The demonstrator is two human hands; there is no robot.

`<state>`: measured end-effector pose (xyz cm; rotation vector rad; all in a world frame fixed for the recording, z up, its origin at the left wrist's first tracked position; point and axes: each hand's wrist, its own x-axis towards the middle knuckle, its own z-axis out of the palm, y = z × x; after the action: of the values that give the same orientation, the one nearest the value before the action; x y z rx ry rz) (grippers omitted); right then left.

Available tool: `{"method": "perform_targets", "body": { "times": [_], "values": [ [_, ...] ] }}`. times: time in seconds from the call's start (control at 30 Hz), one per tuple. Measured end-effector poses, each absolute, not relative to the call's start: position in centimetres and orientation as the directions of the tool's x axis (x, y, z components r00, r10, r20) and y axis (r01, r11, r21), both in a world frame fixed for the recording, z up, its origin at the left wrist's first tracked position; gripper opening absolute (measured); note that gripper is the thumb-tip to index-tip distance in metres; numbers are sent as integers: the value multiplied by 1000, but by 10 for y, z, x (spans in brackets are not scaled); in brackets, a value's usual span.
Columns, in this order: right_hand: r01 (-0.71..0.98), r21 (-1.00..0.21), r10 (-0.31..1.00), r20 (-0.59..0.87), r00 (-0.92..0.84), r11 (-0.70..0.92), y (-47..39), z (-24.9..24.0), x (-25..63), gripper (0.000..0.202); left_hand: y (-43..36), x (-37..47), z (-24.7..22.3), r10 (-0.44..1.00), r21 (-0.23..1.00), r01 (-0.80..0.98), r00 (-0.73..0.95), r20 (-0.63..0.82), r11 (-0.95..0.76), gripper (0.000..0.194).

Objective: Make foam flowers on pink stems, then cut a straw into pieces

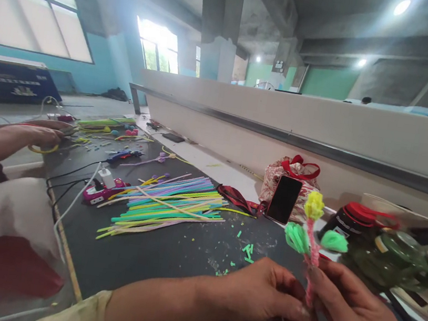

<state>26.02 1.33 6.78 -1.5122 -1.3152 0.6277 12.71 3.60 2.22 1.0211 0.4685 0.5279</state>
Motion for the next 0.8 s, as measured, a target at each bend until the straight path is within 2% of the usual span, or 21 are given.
{"method": "perform_targets", "body": {
  "times": [0.13, 0.23, 0.47, 0.57, 0.67, 0.8],
  "values": [
    [287, -955, 979, -9, 204, -69, 18, 65, 268, 17, 37, 119, 30, 650, 923, -164, 751, -112, 349, 10],
    [218, -965, 969, -96, 228, -147, 20, 64, 267, 18, 37, 119, 31, 653, 922, -170, 750, -108, 349, 9],
    [303, -945, 956, -28, 293, -121, 21, 61, 257, 20, 34, 132, 27, 691, 894, -210, 709, -140, 396, 9],
    [323, -945, 962, 46, 270, -46, 23, 54, 253, 22, 32, 135, 28, 733, 894, -217, 661, -161, 392, 11],
    [198, -979, 972, 86, 219, 42, 25, 45, 253, 22, 33, 132, 29, 727, 899, -195, 664, -174, 393, 15],
    [-16, -1000, 984, 18, 177, 21, 27, 44, 255, 22, 46, 115, 35, 671, 943, -82, 722, -166, 322, 23]
  ]
}}
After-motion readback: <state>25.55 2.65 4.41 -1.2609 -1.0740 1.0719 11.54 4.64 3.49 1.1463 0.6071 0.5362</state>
